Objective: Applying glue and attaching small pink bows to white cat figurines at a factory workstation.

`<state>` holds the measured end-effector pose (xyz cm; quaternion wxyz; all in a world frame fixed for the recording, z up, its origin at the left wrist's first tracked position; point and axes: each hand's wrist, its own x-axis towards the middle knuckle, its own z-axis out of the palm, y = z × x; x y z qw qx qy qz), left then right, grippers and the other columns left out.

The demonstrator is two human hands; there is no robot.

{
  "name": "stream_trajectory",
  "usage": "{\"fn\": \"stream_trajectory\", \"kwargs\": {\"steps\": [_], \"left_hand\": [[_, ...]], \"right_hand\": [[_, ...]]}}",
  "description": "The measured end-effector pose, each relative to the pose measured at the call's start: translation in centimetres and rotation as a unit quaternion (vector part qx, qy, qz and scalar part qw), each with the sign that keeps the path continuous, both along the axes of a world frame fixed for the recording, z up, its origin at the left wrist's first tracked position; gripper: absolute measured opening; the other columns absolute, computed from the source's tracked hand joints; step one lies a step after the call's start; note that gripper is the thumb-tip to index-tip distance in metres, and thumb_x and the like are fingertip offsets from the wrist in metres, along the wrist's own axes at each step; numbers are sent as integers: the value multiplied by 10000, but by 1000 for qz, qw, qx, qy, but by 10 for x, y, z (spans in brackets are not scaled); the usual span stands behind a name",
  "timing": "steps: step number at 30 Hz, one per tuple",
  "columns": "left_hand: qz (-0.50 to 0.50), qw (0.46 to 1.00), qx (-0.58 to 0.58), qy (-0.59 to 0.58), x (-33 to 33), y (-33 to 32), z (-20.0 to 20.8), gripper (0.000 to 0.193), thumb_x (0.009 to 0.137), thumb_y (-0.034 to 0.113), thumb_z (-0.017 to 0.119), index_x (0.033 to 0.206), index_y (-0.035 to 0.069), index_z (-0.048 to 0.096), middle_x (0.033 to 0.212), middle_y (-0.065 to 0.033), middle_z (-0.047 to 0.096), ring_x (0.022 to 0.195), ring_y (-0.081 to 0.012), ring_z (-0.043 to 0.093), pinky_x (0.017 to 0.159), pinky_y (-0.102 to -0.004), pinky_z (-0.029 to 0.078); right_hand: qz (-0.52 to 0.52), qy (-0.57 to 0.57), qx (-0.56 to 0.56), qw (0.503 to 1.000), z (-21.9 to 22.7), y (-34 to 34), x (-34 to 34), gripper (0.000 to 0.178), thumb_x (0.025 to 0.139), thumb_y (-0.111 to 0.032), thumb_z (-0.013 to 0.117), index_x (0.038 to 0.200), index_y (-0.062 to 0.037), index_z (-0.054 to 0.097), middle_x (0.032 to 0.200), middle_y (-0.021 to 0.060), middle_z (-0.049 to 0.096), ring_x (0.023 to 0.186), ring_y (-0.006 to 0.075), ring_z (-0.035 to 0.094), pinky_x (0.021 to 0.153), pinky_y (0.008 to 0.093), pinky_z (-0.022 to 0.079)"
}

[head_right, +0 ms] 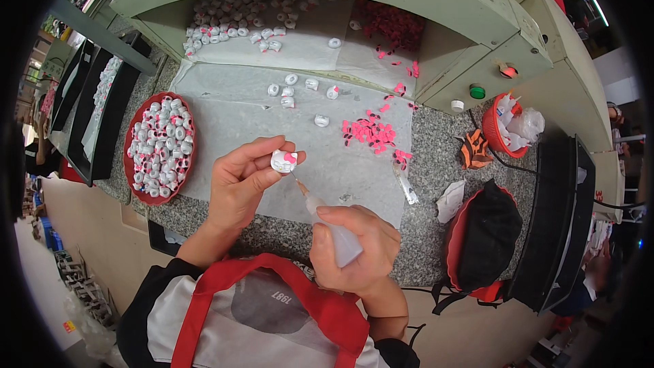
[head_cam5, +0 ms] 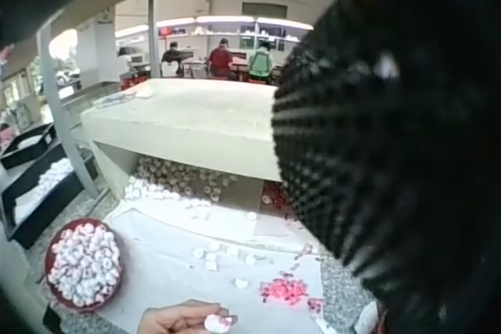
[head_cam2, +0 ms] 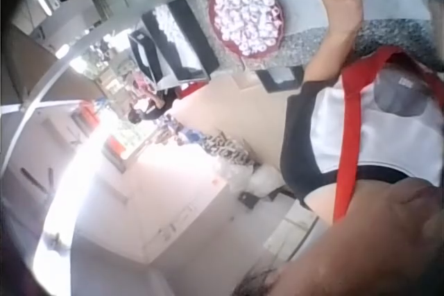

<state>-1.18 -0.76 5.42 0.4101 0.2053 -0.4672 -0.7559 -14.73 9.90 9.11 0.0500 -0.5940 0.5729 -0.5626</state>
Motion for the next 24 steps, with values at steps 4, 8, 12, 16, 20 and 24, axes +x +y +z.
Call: {"fn": "stream_trajectory", "kwargs": {"steps": [4,8,12,16,20,24], "left_hand": [[-8,1000,12,4,0,0,0,362,770,-107,503,1127,-59,477,1088,-140,522,1032,-216,518,887,-289,409],[-8,1000,19,-2,0,-1,-1,364,769,-107,504,1129,-55,477,1091,-140,522,1033,-214,518,889,-290,409],[16,999,32,-17,4,-5,-10,378,774,-58,526,1146,-39,465,1070,-151,548,1010,-293,538,875,-348,429],[26,996,81,-23,2,-7,-24,383,772,-57,523,1149,-40,463,1073,-142,551,994,-283,547,858,-331,435],[24,994,102,-35,9,1,-27,388,766,-61,522,1149,-38,465,1070,-140,551,993,-275,548,853,-325,437],[43,994,96,-39,8,1,-33,358,781,-73,513,1135,-40,477,1064,-139,555,978,-192,551,840,-286,448]], "right_hand": [[-35,-31,27,999,-2,2,2,199,703,-92,603,855,19,538,747,103,605,587,186,582,543,268,465],[-49,-41,37,997,-6,0,2,222,736,-159,604,861,15,547,764,101,605,642,169,581,579,257,454],[-88,-102,35,990,-17,-8,-8,247,714,-123,606,888,34,528,788,98,604,642,170,582,572,244,456],[-93,-427,225,871,-115,-23,-50,384,693,-98,577,1047,27,492,853,135,603,682,174,602,536,237,463],[-239,-18,365,900,-125,-73,-54,314,683,-138,604,977,-32,570,800,169,623,674,245,620,577,318,473],[-237,98,403,878,-114,-83,-44,234,667,-176,635,866,-52,625,787,187,618,700,311,607,656,373,463]]}}
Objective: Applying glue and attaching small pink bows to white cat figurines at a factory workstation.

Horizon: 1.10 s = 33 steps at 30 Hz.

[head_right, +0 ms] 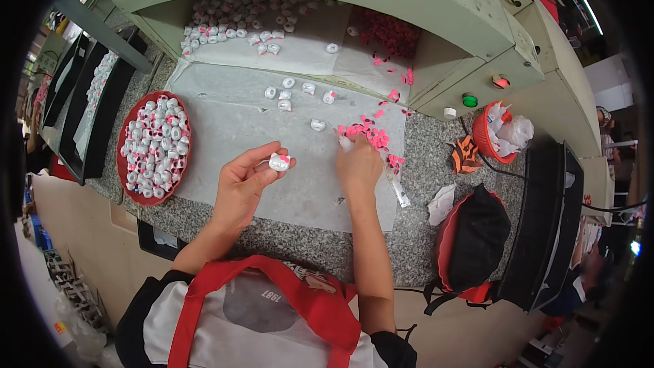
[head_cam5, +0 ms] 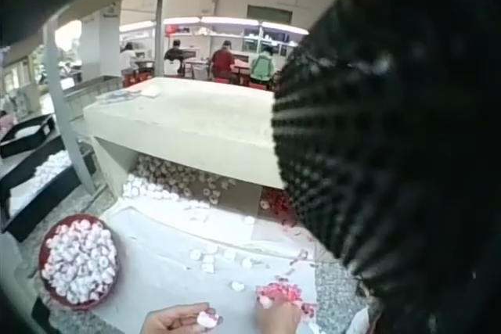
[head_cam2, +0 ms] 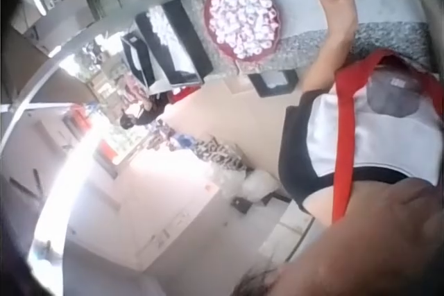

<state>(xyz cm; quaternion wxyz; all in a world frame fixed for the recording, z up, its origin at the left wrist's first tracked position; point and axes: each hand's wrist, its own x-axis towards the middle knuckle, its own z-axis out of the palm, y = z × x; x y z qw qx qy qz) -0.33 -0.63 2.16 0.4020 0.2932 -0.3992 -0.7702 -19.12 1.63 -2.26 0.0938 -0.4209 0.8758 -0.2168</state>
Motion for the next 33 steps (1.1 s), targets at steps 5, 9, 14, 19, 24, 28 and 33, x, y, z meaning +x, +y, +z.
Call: {"fn": "stream_trajectory", "kwargs": {"steps": [5,9,14,19,24,28,33], "left_hand": [[-13,999,-26,-14,-8,4,2,370,781,-67,499,1148,-36,465,1075,-141,548,981,-255,555,839,-316,444],[-5,1000,-22,-11,-7,4,5,369,780,-71,499,1146,-34,468,1075,-146,549,977,-246,557,837,-318,448],[9,999,-36,-22,-3,3,4,362,780,-64,508,1139,-32,475,1070,-148,552,973,-236,560,833,-315,452],[-9,999,-36,-27,-1,0,2,356,774,-66,518,1127,-36,484,1074,-148,551,963,-223,562,835,-304,451],[-11,994,-105,-19,-2,3,6,345,776,-99,498,1116,-38,492,1096,-150,522,962,-198,549,841,-295,449],[-20,982,-187,-11,-1,2,10,329,775,-128,476,1084,-26,525,1125,-108,476,982,-152,515,826,-252,450],[-36,987,-157,9,-2,9,22,307,770,-119,494,1064,-40,531,1138,-142,474,1012,-185,507,848,-276,443]], "right_hand": [[19,-20,-61,998,-9,17,-1,242,662,-176,649,868,-51,623,797,167,616,715,305,604,653,374,461],[22,-15,-60,998,-2,25,4,223,659,-149,662,843,-31,620,807,154,587,738,298,584,654,380,448],[16,17,-67,998,-6,29,-3,160,662,-115,659,803,-54,614,828,125,565,696,289,575,618,375,452],[-3,-391,-147,908,48,38,10,106,713,-61,659,798,-26,607,704,15,562,586,56,510,484,183,405],[192,-360,-234,882,95,37,52,103,686,-4,665,767,-14,602,658,20,565,544,55,502,467,181,394],[88,-394,-190,895,104,40,53,110,667,-2,687,724,0,593,652,23,577,545,51,501,471,173,388],[96,-397,-181,894,97,43,46,133,659,-3,696,732,4,586,655,27,584,558,52,507,482,176,393]]}}
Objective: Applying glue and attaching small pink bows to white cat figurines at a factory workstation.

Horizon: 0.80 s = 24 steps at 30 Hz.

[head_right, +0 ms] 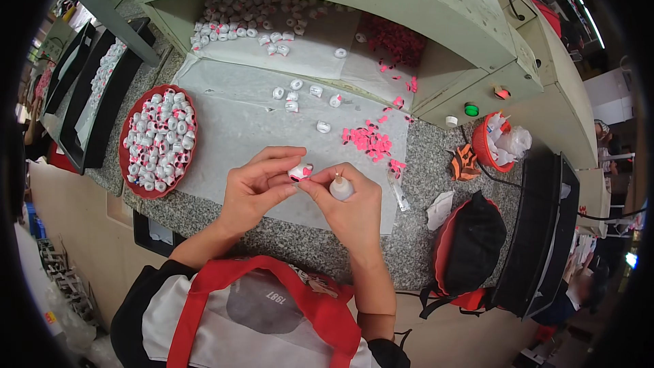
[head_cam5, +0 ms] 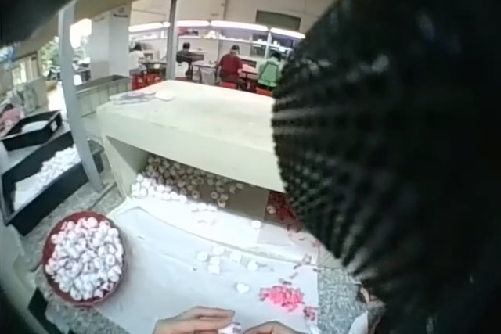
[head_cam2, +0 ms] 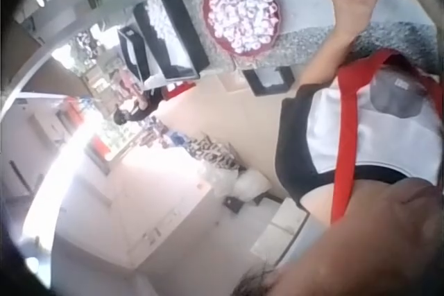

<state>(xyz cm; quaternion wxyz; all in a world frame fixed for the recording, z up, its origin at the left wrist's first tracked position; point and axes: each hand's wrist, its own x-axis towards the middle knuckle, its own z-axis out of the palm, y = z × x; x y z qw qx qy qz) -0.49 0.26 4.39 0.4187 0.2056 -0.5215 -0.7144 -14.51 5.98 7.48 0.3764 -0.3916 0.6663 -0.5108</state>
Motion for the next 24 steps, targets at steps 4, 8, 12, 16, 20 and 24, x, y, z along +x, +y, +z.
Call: {"fn": "stream_trajectory", "kwargs": {"steps": [4,8,12,16,20,24], "left_hand": [[-38,999,21,18,3,-7,-13,286,779,-89,506,1061,-48,526,1128,-171,490,1011,-209,512,851,-301,440],[-31,990,137,22,-3,1,-2,269,785,-78,504,1051,-43,531,1083,-160,517,986,-201,520,837,-298,440],[25,1000,11,9,-10,9,-5,262,783,-78,506,1042,-47,534,1037,-135,533,952,-183,531,827,-284,438],[17,997,81,-4,-10,7,-3,249,796,-38,517,1044,-40,538,1017,-121,552,942,-180,541,827,-278,441],[-21,960,275,49,-7,-4,-19,254,811,53,549,1060,5,545,986,-104,590,898,-172,570,787,-263,471],[-34,946,316,67,-7,-2,-15,258,815,51,544,1068,2,533,948,-95,589,860,-164,582,754,-260,487]], "right_hand": [[-30,-12,-48,998,-2,2,6,154,648,11,700,764,-4,600,684,19,585,594,51,511,522,174,401],[-11,-39,-36,999,2,5,3,188,640,31,695,807,-7,618,708,15,574,624,52,505,559,176,398],[19,17,-84,996,-5,6,0,220,646,50,678,852,-6,626,718,19,557,640,56,496,564,183,386],[47,30,-118,991,-12,2,-6,211,656,55,668,855,-2,627,722,21,554,636,58,491,552,182,377],[61,23,-96,993,-23,-7,-7,226,657,48,673,873,8,618,760,45,563,636,60,504,555,180,383],[4,38,-129,991,-21,-1,2,224,664,48,670,876,13,606,808,70,565,647,73,520,547,185,397]]}}
